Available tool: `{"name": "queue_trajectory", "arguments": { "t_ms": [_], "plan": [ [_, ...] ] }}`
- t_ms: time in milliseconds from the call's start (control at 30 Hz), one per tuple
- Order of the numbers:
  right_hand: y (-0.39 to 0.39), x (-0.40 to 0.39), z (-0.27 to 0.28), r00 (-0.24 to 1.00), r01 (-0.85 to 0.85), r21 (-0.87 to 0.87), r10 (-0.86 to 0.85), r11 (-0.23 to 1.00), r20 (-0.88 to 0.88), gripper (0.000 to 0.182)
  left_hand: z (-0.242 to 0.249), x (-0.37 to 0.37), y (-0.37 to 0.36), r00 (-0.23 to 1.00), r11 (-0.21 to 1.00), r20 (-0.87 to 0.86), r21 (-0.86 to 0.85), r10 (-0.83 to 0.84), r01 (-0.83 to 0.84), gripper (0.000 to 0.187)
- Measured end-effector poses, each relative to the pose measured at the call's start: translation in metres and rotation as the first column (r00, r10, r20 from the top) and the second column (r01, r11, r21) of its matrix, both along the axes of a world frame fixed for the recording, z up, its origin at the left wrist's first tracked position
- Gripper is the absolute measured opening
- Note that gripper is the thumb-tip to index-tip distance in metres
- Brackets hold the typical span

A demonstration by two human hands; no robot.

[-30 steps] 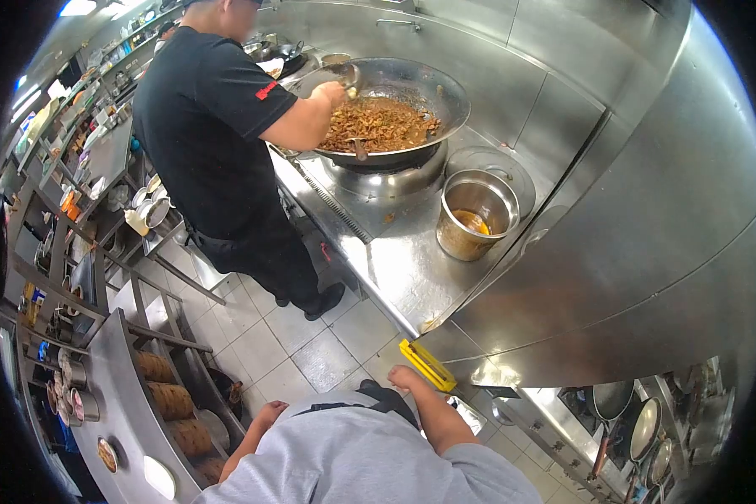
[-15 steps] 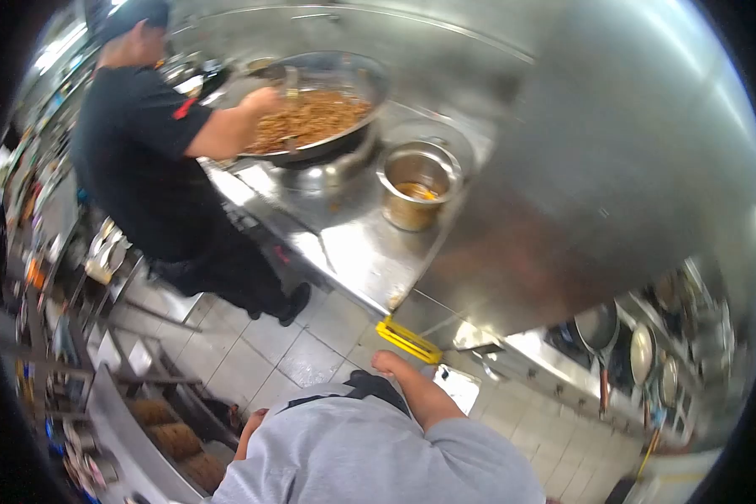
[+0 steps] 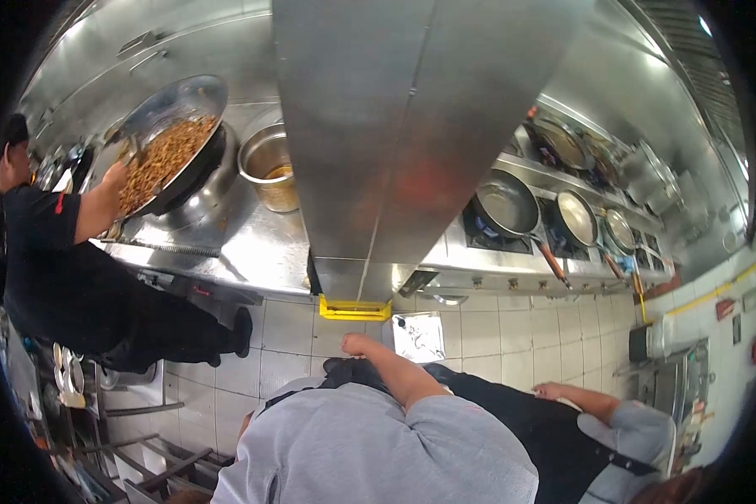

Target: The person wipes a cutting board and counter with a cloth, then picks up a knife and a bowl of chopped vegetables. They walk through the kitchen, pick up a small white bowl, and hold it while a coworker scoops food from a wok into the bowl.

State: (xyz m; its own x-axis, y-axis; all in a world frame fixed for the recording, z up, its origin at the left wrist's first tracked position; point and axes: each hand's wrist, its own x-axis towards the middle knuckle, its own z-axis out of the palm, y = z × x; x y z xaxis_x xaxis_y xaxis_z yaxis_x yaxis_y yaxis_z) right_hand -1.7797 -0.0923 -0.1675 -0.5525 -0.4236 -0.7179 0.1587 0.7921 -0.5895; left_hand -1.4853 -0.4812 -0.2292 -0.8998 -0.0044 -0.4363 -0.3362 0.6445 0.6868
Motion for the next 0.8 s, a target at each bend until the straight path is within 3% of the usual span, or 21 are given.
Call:
{"name": "queue_trajectory", "arguments": {
  "t_ms": [33, 67, 100, 133, 367, 600, 667, 700, 733, 767, 800],
  "plan": [
    [0.009, 0.006, -0.003, 0.999, 0.026, 0.019, -0.027, 0.999, 0.033, 0.018, 0.006, -0.011, 0.002, 1.0, 1.0, 0.001, 0.003, -0.024, 0.024, 0.034],
    [0.018, 0.014, -0.007, 0.996, 0.049, 0.04, -0.052, 0.998, 0.069, 0.017, 0.011, -0.021, 0.007, 0.964, 0.971, 0.22, 0.147, 0.153, -0.188, 0.036],
    [0.026, 0.021, -0.008, 0.995, 0.067, 0.042, -0.07, 0.997, 0.071, 0.017, 0.018, -0.032, 0.012, 0.845, 0.876, 0.425, 0.203, 0.324, -0.438, 0.039],
    [0.033, 0.028, -0.008, 0.992, 0.091, 0.056, -0.095, 0.994, 0.08, 0.017, 0.021, -0.039, 0.014, 0.794, 0.83, 0.479, 0.208, 0.376, -0.518, 0.04],
    [0.06, 0.063, 0.002, 0.961, 0.225, 0.103, -0.238, 0.969, 0.14, 0.018, 0.023, -0.037, 0.024, 0.859, 0.891, 0.44, 0.234, 0.261, -0.39, 0.041],
    [0.054, 0.086, 0.009, 0.95, 0.275, 0.095, -0.286, 0.957, 0.125, 0.017, -0.006, 0.022, 0.014, 0.888, 0.928, 0.443, 0.264, 0.125, -0.262, 0.042],
    [0.051, 0.085, -0.007, 0.997, -0.004, 0.094, -0.003, 0.996, 0.071, 0.018, -0.015, 0.034, 0.014, 0.898, 0.92, 0.436, 0.322, 0.065, -0.223, 0.042],
    [0.046, 0.088, -0.014, 0.909, -0.338, 0.205, 0.375, 0.918, -0.18, 0.019, -0.019, 0.037, 0.016, 0.907, 0.914, 0.421, 0.358, 0.026, -0.192, 0.043],
    [0.044, 0.097, -0.027, 0.604, -0.591, 0.373, 0.699, 0.715, -0.383, 0.02, -0.022, 0.041, 0.017, 0.916, 0.901, 0.401, 0.397, 0.0, -0.174, 0.043],
    [0.05, 0.099, -0.072, 0.381, -0.725, 0.389, 0.801, 0.568, -0.461, 0.023, 0.002, 0.05, 0.02, 0.952, 0.922, 0.305, 0.364, 0.012, -0.128, 0.042],
    [0.041, 0.101, -0.05, 0.297, -0.804, 0.365, 0.849, 0.469, -0.437, 0.027, 0.012, 0.055, 0.016, 0.869, 0.933, 0.486, 0.258, 0.099, -0.251, 0.039]
  ]
}}
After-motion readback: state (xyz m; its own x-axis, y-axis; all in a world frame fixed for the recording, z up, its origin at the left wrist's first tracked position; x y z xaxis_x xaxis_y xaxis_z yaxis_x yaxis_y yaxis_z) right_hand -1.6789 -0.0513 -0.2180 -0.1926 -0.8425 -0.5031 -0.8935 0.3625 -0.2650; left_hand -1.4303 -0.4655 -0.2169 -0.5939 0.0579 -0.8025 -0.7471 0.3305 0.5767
